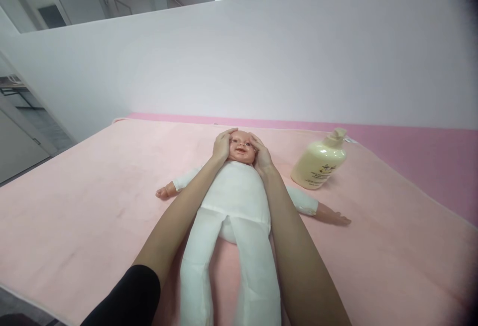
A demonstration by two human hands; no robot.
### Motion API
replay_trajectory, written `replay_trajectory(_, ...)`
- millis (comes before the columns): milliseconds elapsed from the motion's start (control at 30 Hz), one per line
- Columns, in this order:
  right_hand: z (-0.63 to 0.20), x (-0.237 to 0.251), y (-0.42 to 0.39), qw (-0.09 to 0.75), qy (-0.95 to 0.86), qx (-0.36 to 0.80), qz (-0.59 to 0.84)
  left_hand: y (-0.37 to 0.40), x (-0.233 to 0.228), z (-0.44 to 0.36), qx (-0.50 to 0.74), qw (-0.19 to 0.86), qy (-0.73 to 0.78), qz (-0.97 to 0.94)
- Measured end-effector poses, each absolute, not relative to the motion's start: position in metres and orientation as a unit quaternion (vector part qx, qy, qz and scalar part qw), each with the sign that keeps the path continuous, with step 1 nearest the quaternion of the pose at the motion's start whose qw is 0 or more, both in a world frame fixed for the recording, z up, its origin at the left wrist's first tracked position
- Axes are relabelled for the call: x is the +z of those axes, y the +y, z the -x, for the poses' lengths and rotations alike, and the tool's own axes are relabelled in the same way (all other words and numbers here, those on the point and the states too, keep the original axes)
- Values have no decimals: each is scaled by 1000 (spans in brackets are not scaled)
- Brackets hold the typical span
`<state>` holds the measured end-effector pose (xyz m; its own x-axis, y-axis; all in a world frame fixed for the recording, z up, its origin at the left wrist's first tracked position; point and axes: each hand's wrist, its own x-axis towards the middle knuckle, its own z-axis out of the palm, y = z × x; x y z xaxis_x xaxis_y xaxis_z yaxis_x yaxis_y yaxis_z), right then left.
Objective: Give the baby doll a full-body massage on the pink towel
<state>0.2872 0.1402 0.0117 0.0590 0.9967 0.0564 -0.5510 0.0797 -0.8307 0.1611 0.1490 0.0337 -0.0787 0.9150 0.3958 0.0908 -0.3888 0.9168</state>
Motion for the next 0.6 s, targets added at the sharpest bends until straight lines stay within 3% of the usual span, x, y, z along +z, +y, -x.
replay_trajectory(600, -288, 4, 146, 647, -378, 569, 340, 148, 34, -163, 602, 400, 402, -562)
